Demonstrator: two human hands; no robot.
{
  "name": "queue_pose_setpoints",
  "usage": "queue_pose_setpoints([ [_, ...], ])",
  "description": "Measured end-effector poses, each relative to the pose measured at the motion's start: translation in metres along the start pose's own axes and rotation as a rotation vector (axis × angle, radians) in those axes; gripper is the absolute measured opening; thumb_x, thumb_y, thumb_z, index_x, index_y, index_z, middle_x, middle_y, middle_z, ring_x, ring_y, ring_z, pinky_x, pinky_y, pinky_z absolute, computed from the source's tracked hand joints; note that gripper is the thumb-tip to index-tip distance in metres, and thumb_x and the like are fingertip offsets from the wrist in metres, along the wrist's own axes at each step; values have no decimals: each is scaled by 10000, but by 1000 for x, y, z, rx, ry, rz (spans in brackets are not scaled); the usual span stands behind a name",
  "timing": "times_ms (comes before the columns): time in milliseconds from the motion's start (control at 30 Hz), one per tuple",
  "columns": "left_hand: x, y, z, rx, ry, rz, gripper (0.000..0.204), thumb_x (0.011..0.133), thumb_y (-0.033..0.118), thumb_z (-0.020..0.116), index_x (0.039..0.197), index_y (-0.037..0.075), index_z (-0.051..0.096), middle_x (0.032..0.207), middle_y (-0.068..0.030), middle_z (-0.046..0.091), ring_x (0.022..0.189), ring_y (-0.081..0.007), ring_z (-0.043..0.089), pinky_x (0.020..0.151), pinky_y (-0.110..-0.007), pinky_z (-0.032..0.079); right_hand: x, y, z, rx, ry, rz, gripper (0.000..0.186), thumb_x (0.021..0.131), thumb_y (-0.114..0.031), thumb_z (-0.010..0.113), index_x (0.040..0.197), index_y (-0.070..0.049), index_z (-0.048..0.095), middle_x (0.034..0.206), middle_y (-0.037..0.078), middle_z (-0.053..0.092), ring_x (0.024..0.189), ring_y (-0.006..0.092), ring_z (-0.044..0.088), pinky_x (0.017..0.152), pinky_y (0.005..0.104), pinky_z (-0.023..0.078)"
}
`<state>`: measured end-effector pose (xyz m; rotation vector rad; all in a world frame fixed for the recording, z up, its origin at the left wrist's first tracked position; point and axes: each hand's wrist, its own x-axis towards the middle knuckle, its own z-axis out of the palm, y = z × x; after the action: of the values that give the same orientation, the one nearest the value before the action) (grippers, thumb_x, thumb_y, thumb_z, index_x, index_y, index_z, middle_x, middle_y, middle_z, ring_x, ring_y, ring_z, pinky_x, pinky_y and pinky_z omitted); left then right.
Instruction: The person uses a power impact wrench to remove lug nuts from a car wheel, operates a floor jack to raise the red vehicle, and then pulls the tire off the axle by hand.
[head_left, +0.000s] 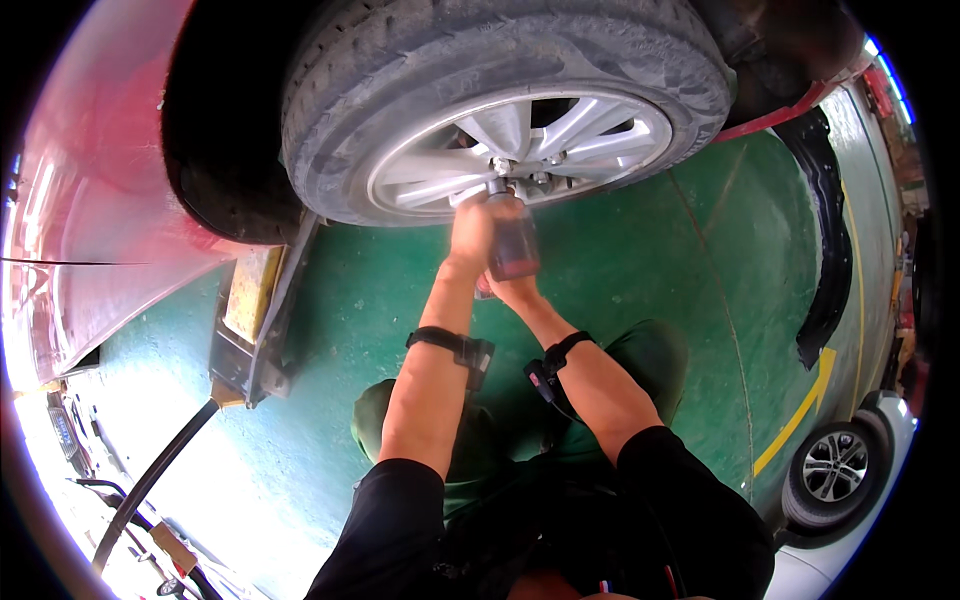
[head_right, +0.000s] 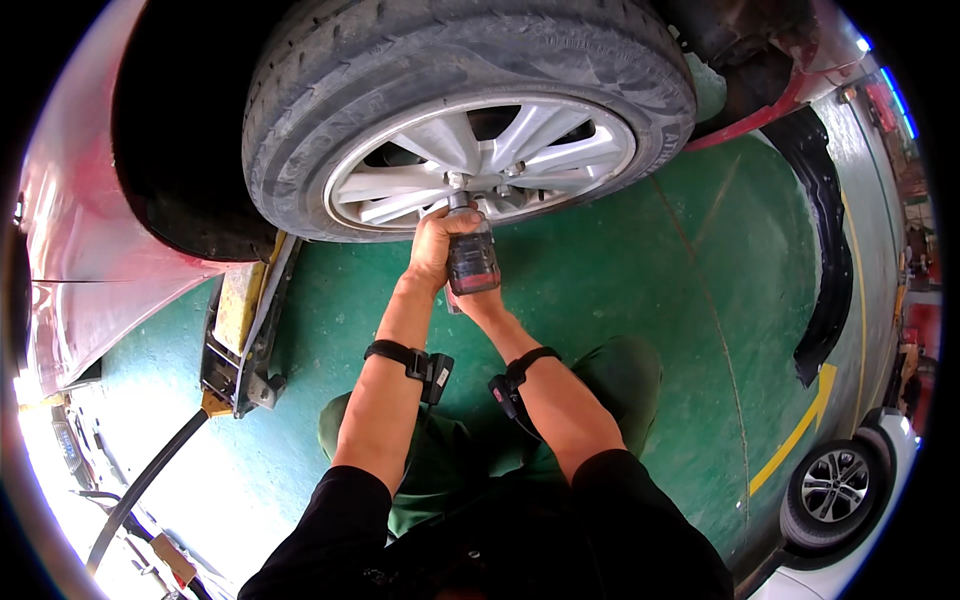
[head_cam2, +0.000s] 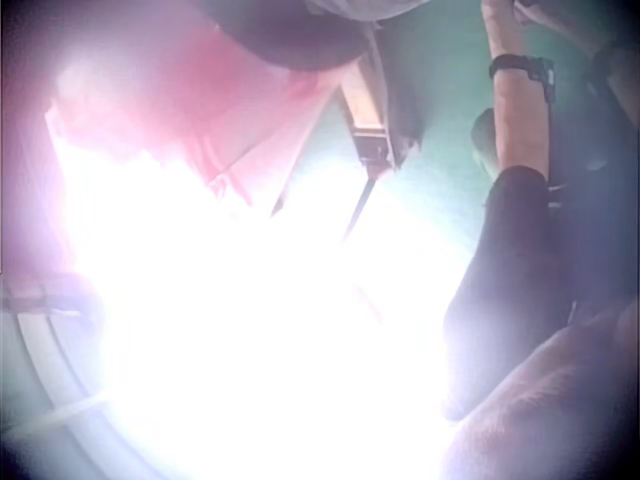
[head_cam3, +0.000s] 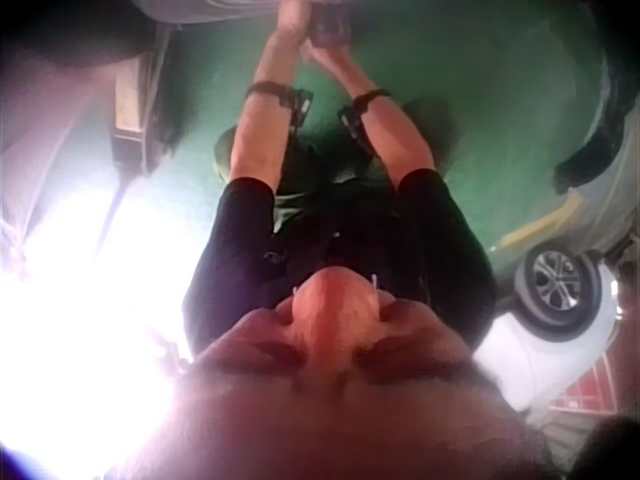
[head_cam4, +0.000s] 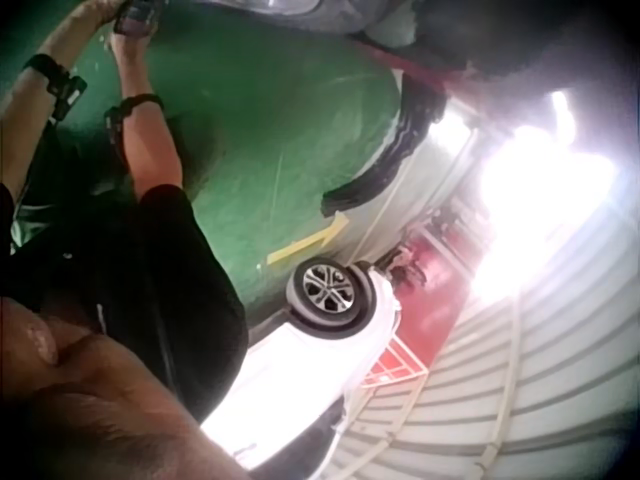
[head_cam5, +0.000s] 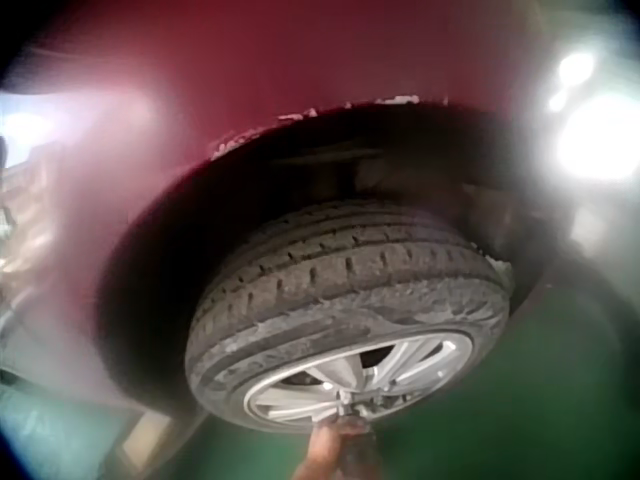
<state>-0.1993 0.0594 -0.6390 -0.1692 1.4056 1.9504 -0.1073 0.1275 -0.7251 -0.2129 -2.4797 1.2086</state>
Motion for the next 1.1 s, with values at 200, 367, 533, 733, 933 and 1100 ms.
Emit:
queue_pose_setpoints([
  [200, 4, -4, -2, 63, 8, 48, 379, 732, 149, 706, 1060, -27, 637, 878, -104, 656, 725, -196, 612, 688, -337, 509, 5, -3, -2, -6, 36, -40, 413, 748, -108, 713, 1141, -83, 588, 1050, 128, 634, 1006, 329, 609, 872, 447, 484],
  [367, 8, -8, -5, -106, -52, -16, 475, 721, 155, 716, 1145, -24, 598, 893, -75, 636, 724, -192, 608, 697, -341, 528, 0, -5, -10, 114, 144, -72, 258, 760, -84, 701, 1005, -75, 620, 882, 72, 669, 825, 242, 654, 756, 376, 522],
  [533, 5, -9, -4, -145, -37, -66, 447, 731, 176, 708, 1125, -6, 598, 871, -65, 623, 732, -184, 600, 695, -342, 525, 1, -9, -16, 112, 162, -47, 261, 743, -40, 696, 989, -70, 617, 826, 61, 669, 761, 207, 656, 696, 341, 529],
  [733, 10, -12, -4, -86, -27, -33, 393, 739, 173, 711, 1082, 4, 618, 867, -66, 624, 722, -184, 598, 682, -338, 523, -1, -7, -13, 102, 140, -34, 258, 741, -41, 693, 986, -70, 617, 834, 68, 672, 767, 219, 657, 699, 353, 529],
  [933, 7, -9, -5, -87, -26, -28, 391, 741, 157, 703, 1088, 0, 613, 875, -71, 628, 705, -188, 599, 676, -335, 525, 0, -6, -11, 25, 39, -65, 360, 779, -112, 705, 1111, -65, 576, 1010, 130, 620, 929, 303, 601, 799, 401, 499],
  [1100, 10, -8, -7, -70, -45, -27, 392, 736, 145, 696, 1089, -2, 610, 865, -65, 624, 709, -190, 601, 678, -333, 525, -1, -2, -4, 112, 183, -31, 217, 785, -107, 695, 988, -79, 626, 866, 72, 674, 796, 244, 657, 716, 374, 522],
])
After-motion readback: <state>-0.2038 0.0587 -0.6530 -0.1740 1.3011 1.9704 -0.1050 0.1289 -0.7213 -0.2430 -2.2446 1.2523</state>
